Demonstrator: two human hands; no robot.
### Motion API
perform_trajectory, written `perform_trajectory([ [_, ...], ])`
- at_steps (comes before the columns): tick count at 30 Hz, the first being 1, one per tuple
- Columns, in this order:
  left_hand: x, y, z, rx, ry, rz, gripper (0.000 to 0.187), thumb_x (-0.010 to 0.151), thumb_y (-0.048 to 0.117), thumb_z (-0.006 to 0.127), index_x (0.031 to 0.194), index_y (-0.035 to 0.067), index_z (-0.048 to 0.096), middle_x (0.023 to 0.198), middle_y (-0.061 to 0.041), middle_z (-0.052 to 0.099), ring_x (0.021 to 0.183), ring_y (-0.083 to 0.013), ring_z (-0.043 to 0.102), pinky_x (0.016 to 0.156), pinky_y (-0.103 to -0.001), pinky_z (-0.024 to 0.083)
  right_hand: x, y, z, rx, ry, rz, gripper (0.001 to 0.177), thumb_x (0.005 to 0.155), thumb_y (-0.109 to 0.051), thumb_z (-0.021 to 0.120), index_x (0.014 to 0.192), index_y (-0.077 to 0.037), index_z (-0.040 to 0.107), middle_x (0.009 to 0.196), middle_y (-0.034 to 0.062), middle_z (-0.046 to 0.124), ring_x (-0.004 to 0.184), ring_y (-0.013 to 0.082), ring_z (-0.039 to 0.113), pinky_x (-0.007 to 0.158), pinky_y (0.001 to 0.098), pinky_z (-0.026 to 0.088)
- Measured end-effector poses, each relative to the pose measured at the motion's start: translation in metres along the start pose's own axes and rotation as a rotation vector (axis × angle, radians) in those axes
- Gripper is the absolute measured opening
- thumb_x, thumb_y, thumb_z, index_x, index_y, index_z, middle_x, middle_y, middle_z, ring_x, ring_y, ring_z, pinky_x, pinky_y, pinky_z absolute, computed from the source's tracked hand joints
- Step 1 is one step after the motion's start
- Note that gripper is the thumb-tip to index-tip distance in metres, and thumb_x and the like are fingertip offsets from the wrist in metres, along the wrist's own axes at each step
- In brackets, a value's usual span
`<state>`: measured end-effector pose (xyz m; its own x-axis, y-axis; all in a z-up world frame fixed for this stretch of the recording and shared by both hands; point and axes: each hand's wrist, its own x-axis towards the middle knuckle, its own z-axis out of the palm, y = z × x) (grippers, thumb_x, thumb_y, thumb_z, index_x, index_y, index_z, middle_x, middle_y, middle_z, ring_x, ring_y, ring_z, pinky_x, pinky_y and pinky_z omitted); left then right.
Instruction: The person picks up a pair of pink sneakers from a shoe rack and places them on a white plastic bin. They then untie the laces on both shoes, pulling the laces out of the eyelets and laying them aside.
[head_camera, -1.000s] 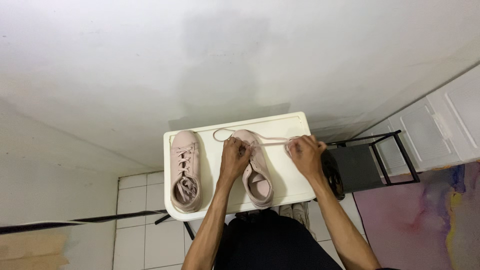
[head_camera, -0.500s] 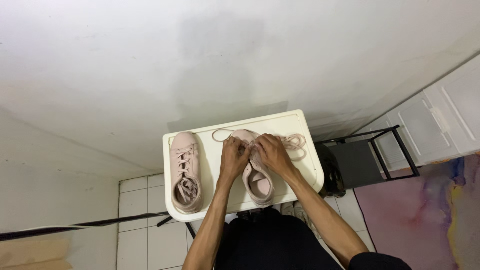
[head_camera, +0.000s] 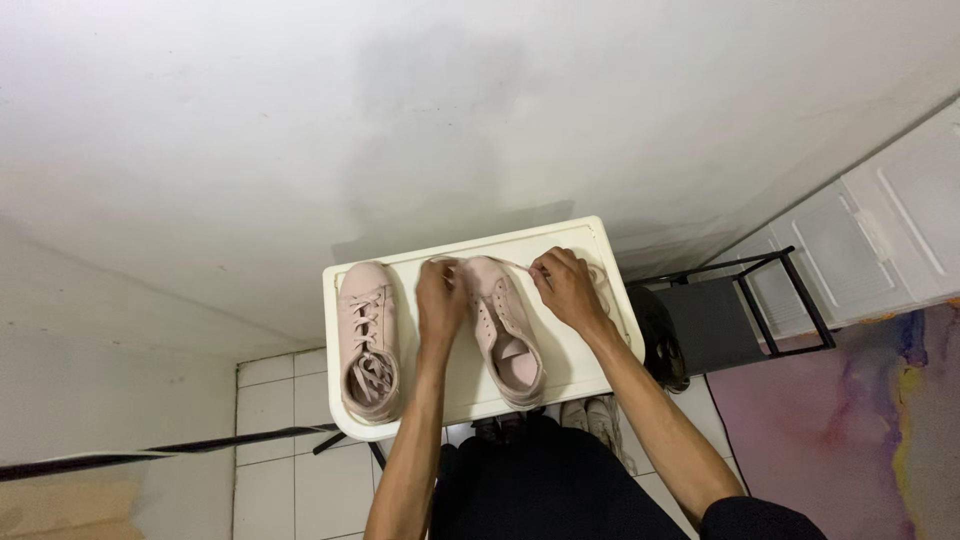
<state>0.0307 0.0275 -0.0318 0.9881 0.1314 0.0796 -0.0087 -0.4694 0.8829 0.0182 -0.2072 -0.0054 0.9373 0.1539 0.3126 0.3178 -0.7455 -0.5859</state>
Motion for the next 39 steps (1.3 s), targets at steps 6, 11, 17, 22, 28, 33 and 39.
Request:
perform_trajectory([
  [6,0.028,-0.031,-0.013,0.350,0.163,0.029,0.033,0.088,0.006,0.076,0.115,-0.011,0.067,0.113,-0.028,0.063,0.091,-0.0368,0.067,0.077,-0.044,0.057,0.003,0.000,0.006,-0.092,-0.038,-0.013,0.007,0.090,-0.014,0.073,0.090,-0.007,0.074,0.092,0.0047,0.067,0.094,0.0250,0.059,0.084,0.0442,0.038],
  [11,0.028,-0.043,-0.002,0.346,0.146,-0.047,0.025,0.087,0.007,0.074,0.106,-0.009,0.068,0.106,-0.025,0.066,0.086,-0.0351,0.068,0.074,-0.044,0.057,0.000,0.003,0.010,-0.103,-0.004,-0.070,0.023,0.084,-0.015,0.075,0.104,-0.005,0.074,0.098,0.0077,0.064,0.097,0.0265,0.056,0.082,0.0448,0.036],
  [17,0.030,-0.025,-0.014,0.343,0.208,0.083,0.009,0.093,0.002,0.070,0.093,-0.006,0.067,0.092,-0.024,0.067,0.079,-0.0337,0.065,0.069,-0.046,0.053,-0.001,0.011,0.008,-0.203,-0.086,0.039,0.011,0.090,-0.015,0.073,0.098,-0.008,0.076,0.093,0.0047,0.068,0.094,0.0248,0.057,0.085,0.0443,0.036],
  [22,0.030,0.045,-0.011,0.039,0.146,0.157,0.013,0.095,0.008,0.068,0.092,-0.004,0.064,0.083,-0.019,0.069,0.071,-0.0307,0.065,0.065,-0.044,0.052,-0.003,0.015,-0.006,-0.269,-0.032,0.144,0.009,0.090,-0.015,0.075,0.094,-0.007,0.076,0.091,0.0049,0.069,0.092,0.0249,0.060,0.085,0.0449,0.037],
  [28,0.025,0.117,0.031,-0.011,-0.239,0.255,0.012,0.092,0.010,0.070,0.094,-0.002,0.069,0.084,-0.016,0.074,0.074,-0.0240,0.071,0.068,-0.037,0.056,-0.026,0.032,-0.064,-0.149,0.135,0.149,0.026,0.088,-0.016,0.079,0.109,-0.001,0.074,0.104,0.0117,0.071,0.098,0.0265,0.065,0.090,0.0456,0.047],
  [33,0.020,0.131,0.075,0.102,-0.660,0.206,0.015,0.090,0.014,0.069,0.090,-0.001,0.069,0.078,-0.014,0.074,0.069,-0.0239,0.073,0.065,-0.038,0.057,-0.055,0.041,-0.089,0.094,0.039,0.308,0.038,0.089,-0.008,0.074,0.125,0.000,0.067,0.115,0.0148,0.067,0.097,0.0248,0.069,0.079,0.0368,0.058],
  [39,0.012,0.123,0.096,0.290,-0.744,0.238,0.019,0.087,0.017,0.073,0.098,0.002,0.074,0.086,-0.012,0.077,0.077,-0.0222,0.074,0.069,-0.036,0.057,-0.072,0.040,-0.077,0.148,0.060,0.230,0.041,0.087,0.000,0.067,0.129,-0.001,0.066,0.117,0.0125,0.068,0.095,0.0236,0.071,0.079,0.0368,0.059],
])
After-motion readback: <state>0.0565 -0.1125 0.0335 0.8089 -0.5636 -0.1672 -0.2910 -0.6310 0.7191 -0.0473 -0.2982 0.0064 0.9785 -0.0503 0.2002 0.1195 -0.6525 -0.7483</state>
